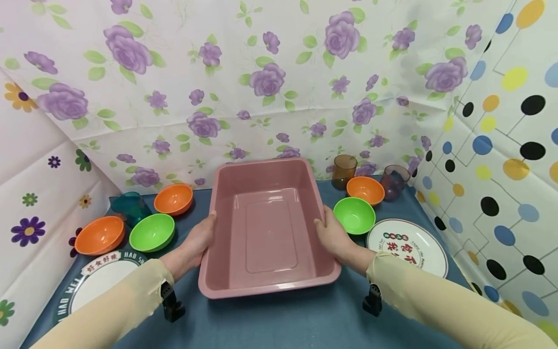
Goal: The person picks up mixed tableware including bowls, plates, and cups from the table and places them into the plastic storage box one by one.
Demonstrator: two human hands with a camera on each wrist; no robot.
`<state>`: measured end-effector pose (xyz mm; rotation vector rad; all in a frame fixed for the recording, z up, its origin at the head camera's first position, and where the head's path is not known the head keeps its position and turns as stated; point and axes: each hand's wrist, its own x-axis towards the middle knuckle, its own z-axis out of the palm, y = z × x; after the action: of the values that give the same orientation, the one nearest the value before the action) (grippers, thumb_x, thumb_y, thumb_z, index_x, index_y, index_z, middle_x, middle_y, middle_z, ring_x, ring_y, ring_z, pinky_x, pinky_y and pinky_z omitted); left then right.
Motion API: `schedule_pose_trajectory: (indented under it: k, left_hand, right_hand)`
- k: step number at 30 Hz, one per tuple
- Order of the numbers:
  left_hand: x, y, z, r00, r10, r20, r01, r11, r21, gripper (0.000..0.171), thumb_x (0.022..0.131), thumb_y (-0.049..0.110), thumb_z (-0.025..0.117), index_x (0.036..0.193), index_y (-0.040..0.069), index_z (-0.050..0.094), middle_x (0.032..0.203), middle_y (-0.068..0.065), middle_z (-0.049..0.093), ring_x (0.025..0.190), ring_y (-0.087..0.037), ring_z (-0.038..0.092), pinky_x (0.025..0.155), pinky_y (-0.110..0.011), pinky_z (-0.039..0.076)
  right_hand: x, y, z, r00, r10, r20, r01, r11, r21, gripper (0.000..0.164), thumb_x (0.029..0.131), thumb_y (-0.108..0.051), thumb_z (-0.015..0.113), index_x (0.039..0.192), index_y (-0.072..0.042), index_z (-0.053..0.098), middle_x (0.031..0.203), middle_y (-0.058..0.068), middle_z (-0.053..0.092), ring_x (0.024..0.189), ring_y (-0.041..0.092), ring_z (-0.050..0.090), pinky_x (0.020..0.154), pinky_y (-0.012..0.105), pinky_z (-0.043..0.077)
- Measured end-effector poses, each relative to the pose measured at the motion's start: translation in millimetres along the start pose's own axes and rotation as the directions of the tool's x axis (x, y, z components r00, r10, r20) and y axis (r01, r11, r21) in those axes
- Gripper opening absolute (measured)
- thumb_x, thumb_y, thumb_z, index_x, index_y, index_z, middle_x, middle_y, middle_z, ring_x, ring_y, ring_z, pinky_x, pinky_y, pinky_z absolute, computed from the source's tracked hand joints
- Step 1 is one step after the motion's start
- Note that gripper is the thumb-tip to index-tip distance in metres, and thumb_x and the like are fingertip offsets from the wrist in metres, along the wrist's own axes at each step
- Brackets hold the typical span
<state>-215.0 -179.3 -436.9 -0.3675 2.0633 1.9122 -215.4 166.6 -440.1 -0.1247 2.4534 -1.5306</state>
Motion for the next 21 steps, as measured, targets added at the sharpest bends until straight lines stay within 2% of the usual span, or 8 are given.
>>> schedule_pose_trajectory:
  k: [2, 4, 6, 9, 12, 14, 17, 21]
  left_hand:
    - [-0.8, 1.2, 0.7, 1.000, 0.003, 0.006, -0.003, 1.000, -0.007, 0.066, 0.112, 0.045, 0.025, 0.160, 0.000, 0.021, 0.151, -0.024, 0.037, 0.132, -0.039, 0.041, 0.113, -0.053, 0.036]
    - [-4.1, 1.4, 0.3, 1.000, 0.015, -0.002, -0.015, 1.000, 0.022, 0.071, 0.111, 0.048, 0.026, 0.162, 0.001, 0.013, 0.160, -0.024, 0.026, 0.142, -0.040, 0.032, 0.119, -0.055, 0.026]
    - [-9.0, 1.9, -1.3, 0.999, 0.042, -0.005, -0.042, 0.996, 0.080, 0.075, 0.111, 0.050, 0.028, 0.164, 0.005, 0.001, 0.168, -0.021, 0.010, 0.151, -0.038, 0.017, 0.122, -0.056, 0.015]
    - [-16.6, -0.6, -0.1, 0.993, 0.117, 0.019, -0.118, 0.974, 0.191, 0.078, 0.111, 0.045, 0.034, 0.162, 0.015, -0.017, 0.171, -0.010, -0.012, 0.156, -0.032, -0.002, 0.122, -0.057, 0.004]
    - [-21.1, -6.7, 0.8, 0.975, 0.213, 0.063, -0.222, 0.931, 0.288, 0.076, 0.112, 0.032, 0.036, 0.161, 0.021, -0.021, 0.170, -0.004, -0.015, 0.156, -0.027, -0.004, 0.123, -0.055, 0.006]
    - [-22.2, -10.5, 2.5, 0.965, 0.253, 0.074, -0.263, 0.907, 0.329, 0.073, 0.112, 0.026, 0.034, 0.162, 0.021, -0.019, 0.170, -0.001, -0.013, 0.156, -0.025, -0.002, 0.123, -0.053, 0.008]
    - [-22.0, -14.3, 3.7, 0.959, 0.275, 0.066, -0.279, 0.886, 0.369, 0.068, 0.113, 0.022, 0.031, 0.163, 0.018, -0.015, 0.171, -0.001, -0.010, 0.156, -0.023, -0.001, 0.123, -0.051, 0.009]
    - [-21.1, -13.0, 4.5, 0.957, 0.282, 0.065, -0.285, 0.881, 0.379, 0.067, 0.113, 0.020, 0.030, 0.163, 0.016, -0.014, 0.171, -0.002, -0.011, 0.156, -0.023, -0.001, 0.124, -0.049, 0.009]
  right_hand:
    - [-0.7, -0.1, -1.6, 1.000, -0.028, 0.002, 0.028, 0.999, -0.017, 0.066, 0.112, -0.020, 0.039, 0.162, 0.001, 0.001, 0.164, 0.027, 0.019, 0.145, 0.043, 0.033, 0.115, 0.059, 0.032]
    - [-1.2, 0.7, -2.4, 0.999, -0.054, 0.003, 0.054, 0.998, -0.036, 0.070, 0.112, -0.020, 0.041, 0.162, 0.000, -0.003, 0.167, 0.026, 0.008, 0.151, 0.043, 0.021, 0.118, 0.060, 0.024]
    - [-0.4, 2.0, -2.9, 0.997, -0.076, 0.013, 0.076, 0.995, -0.059, 0.073, 0.111, -0.019, 0.042, 0.162, -0.002, -0.008, 0.169, 0.022, -0.001, 0.154, 0.041, 0.010, 0.120, 0.059, 0.017]
    - [0.0, 6.2, -4.6, 0.995, -0.092, 0.034, 0.093, 0.994, -0.059, 0.075, 0.110, -0.015, 0.042, 0.163, -0.007, -0.011, 0.170, 0.017, -0.005, 0.155, 0.038, 0.006, 0.121, 0.059, 0.015]
    - [2.3, 10.6, -3.4, 0.995, -0.094, 0.043, 0.097, 0.994, -0.055, 0.075, 0.109, -0.012, 0.041, 0.163, -0.011, -0.012, 0.171, 0.013, -0.006, 0.155, 0.036, 0.006, 0.121, 0.059, 0.015]
    - [3.5, 12.9, -2.6, 0.994, -0.097, 0.042, 0.099, 0.994, -0.055, 0.075, 0.109, -0.011, 0.040, 0.164, -0.012, -0.011, 0.171, 0.011, -0.005, 0.155, 0.034, 0.006, 0.121, 0.057, 0.015]
    - [3.3, 12.5, -1.5, 0.994, -0.096, 0.045, 0.099, 0.994, -0.056, 0.074, 0.109, -0.009, 0.040, 0.164, -0.012, -0.010, 0.171, 0.010, -0.004, 0.155, 0.034, 0.008, 0.121, 0.057, 0.016]
    - [1.8, 10.6, -1.2, 0.994, -0.095, 0.045, 0.097, 0.994, -0.053, 0.074, 0.108, -0.009, 0.040, 0.164, -0.011, -0.009, 0.171, 0.011, -0.002, 0.155, 0.035, 0.010, 0.121, 0.057, 0.017]
